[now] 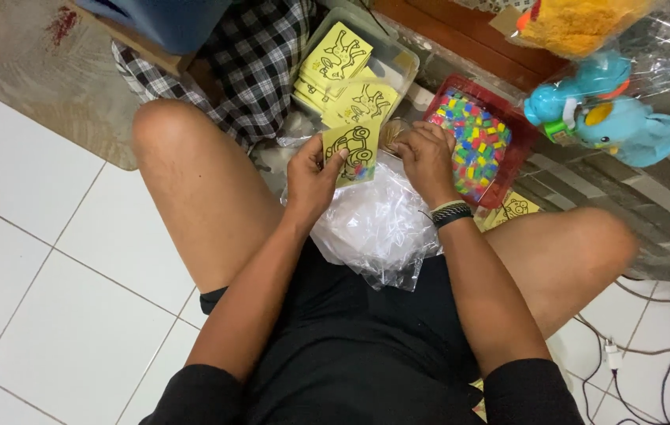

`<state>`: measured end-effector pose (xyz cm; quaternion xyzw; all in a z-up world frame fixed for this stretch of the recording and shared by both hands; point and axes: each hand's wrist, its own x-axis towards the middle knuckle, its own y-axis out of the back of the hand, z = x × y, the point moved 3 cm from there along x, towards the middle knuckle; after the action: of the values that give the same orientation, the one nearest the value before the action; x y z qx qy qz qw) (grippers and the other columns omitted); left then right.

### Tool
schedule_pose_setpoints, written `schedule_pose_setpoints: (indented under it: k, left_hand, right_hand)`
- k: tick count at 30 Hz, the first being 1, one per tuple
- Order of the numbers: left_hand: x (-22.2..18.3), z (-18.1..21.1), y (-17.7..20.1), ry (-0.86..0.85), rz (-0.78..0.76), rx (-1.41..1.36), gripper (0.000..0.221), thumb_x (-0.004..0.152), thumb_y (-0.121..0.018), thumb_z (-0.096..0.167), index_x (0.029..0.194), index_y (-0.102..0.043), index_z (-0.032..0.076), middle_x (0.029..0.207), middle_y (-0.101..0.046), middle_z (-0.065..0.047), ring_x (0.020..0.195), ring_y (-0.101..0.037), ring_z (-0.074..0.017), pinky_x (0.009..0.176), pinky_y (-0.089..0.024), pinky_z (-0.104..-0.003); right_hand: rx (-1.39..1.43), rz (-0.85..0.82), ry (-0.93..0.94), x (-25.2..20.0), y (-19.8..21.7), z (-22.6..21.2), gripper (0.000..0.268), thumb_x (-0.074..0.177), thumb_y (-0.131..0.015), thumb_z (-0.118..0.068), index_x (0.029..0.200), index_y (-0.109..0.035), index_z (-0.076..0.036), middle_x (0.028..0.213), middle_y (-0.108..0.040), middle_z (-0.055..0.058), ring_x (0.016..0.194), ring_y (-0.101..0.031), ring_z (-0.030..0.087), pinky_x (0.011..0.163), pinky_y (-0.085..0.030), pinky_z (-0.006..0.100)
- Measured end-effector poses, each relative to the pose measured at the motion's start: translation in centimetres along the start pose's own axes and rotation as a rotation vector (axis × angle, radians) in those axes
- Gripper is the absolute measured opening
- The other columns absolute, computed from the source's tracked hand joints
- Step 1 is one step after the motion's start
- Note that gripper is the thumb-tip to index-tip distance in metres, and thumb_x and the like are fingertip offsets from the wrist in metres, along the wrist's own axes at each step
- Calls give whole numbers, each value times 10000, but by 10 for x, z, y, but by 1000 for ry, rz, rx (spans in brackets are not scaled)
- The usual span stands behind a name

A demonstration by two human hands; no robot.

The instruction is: The person is sitting on the floor and packing yellow sticker sheets into a clear plastic bag.

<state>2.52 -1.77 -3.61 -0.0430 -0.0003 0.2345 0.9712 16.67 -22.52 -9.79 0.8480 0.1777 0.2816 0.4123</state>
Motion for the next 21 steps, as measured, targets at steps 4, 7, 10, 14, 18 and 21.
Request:
schedule_pose_setpoints:
  k: [4,7,10,14,18,21]
  left_hand:
    - [0,-5,-1,2,-14,23,209,944,-710,51,1153,-708,54,824,-725,-94,743,-631,-123,656,-593,-299]
    - [-2,-1,-2,21,-21,42,200,930,-719,54,1129,-718,69,802,-724,-78,730,-625,-95,634,-582,-273]
    - [-3,-5,-4,41,-25,36,211,936,-716,46,1146,-719,59,803,-729,-80,721,-633,-102,642,-589,-283]
    - [-6,-5,-9,-56,-71,308,256,913,-707,67,1165,-726,110,900,-767,-147,898,-679,-250,784,-576,-430]
    - [-9,-8,-18,-120,-139,487,250,907,-721,119,1145,-738,193,896,-783,-102,924,-758,-327,813,-589,-423]
    - [-11,-8,-21,-143,-186,491,260,903,-727,115,1151,-741,192,908,-784,-101,939,-758,-320,821,-592,-418]
  right_hand:
    - [-41,88,35,3,1,2,84,942,-782,-276,918,-706,-250,912,-720,-65,1173,-633,203,1076,-325,460]
    - [-77,140,57,6,11,0,154,994,-739,-384,930,-675,-259,879,-682,-77,1074,-636,202,1033,-355,444]
    - [-35,226,9,11,44,-20,236,1079,-673,-406,940,-676,-215,816,-631,-30,945,-653,251,936,-435,417]
    - [412,347,36,16,106,-66,175,1113,-610,-115,1002,-673,4,926,-673,160,959,-652,343,943,-473,477]
    - [465,339,200,10,133,-87,252,1093,-671,-193,976,-685,29,1003,-685,190,1038,-654,382,973,-475,472]
    - [450,300,217,4,128,-86,187,1065,-687,-144,962,-708,11,1041,-679,175,1085,-632,379,990,-455,494]
